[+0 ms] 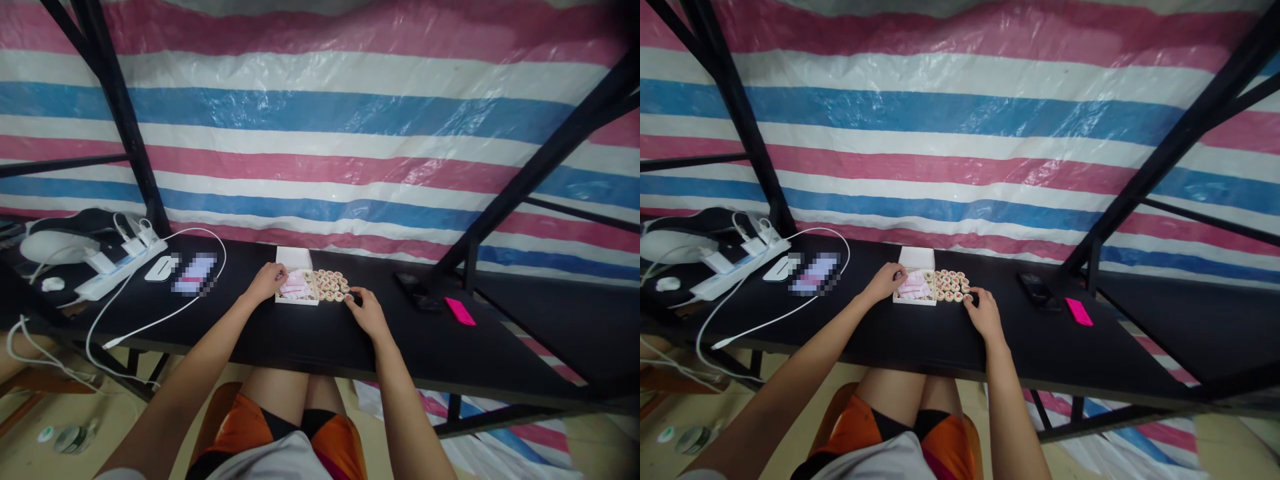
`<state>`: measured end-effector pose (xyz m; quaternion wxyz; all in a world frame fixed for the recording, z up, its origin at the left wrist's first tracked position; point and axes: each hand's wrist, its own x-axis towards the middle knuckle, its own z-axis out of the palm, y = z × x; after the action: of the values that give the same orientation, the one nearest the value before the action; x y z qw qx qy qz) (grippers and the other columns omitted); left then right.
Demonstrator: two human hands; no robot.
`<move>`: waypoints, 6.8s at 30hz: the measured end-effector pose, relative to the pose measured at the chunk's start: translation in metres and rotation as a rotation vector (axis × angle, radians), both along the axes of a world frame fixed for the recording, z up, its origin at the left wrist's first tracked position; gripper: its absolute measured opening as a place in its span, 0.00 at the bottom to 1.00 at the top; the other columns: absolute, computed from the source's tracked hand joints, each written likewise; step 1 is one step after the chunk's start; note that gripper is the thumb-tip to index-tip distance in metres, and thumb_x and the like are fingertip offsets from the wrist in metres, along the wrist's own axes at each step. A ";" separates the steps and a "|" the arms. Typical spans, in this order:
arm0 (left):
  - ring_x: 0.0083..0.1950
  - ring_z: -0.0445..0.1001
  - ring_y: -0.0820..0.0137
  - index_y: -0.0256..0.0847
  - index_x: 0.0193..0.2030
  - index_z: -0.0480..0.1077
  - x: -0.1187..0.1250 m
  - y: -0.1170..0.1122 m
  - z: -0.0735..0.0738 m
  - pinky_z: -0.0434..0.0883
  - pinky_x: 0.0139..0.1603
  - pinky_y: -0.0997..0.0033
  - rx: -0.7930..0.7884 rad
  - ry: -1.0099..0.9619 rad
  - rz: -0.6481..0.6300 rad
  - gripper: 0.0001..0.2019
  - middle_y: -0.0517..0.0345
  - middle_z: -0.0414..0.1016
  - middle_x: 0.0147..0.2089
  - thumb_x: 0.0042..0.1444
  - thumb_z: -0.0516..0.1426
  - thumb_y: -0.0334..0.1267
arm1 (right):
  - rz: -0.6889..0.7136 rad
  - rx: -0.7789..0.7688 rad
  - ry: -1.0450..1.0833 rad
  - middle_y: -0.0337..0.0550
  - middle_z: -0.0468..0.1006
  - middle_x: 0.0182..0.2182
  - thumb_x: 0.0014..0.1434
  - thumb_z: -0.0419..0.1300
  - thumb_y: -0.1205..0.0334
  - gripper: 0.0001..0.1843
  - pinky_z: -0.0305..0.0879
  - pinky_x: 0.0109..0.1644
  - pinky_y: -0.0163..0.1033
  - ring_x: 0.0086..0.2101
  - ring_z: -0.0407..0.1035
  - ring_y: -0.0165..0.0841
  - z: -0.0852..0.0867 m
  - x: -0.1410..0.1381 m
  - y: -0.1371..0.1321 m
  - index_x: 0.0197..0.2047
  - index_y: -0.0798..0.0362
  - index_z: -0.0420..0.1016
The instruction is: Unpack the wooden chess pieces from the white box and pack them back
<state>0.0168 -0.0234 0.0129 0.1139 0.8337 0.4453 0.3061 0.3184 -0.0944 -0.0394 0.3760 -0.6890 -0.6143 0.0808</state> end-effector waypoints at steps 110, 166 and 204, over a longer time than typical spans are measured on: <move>0.48 0.72 0.62 0.41 0.46 0.72 -0.032 0.011 0.009 0.68 0.47 0.67 -0.195 0.228 0.233 0.13 0.49 0.74 0.47 0.57 0.54 0.41 | -0.240 -0.096 0.009 0.50 0.78 0.36 0.57 0.53 0.52 0.16 0.64 0.41 0.42 0.37 0.72 0.40 0.012 0.005 0.046 0.38 0.51 0.76; 0.42 0.70 0.65 0.39 0.41 0.73 -0.010 0.011 0.002 0.67 0.48 0.65 0.045 -0.107 0.028 0.09 0.54 0.72 0.37 0.56 0.54 0.35 | -0.528 0.219 -0.408 0.60 0.70 0.46 0.55 0.51 0.60 0.20 0.60 0.47 0.51 0.47 0.62 0.48 0.004 0.111 0.004 0.47 0.60 0.73; 0.47 0.69 0.64 0.40 0.42 0.73 0.013 -0.016 0.016 0.67 0.53 0.62 0.183 -0.042 -0.124 0.10 0.52 0.71 0.41 0.60 0.51 0.33 | -0.456 0.166 -0.216 0.56 0.75 0.36 0.49 0.52 0.43 0.24 0.63 0.50 0.61 0.44 0.70 0.57 0.063 0.128 -0.075 0.39 0.52 0.72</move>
<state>0.0302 -0.0394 0.0287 0.0650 0.8599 0.3607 0.3553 0.4468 -0.1693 0.0240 0.3720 -0.7811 -0.4842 -0.1306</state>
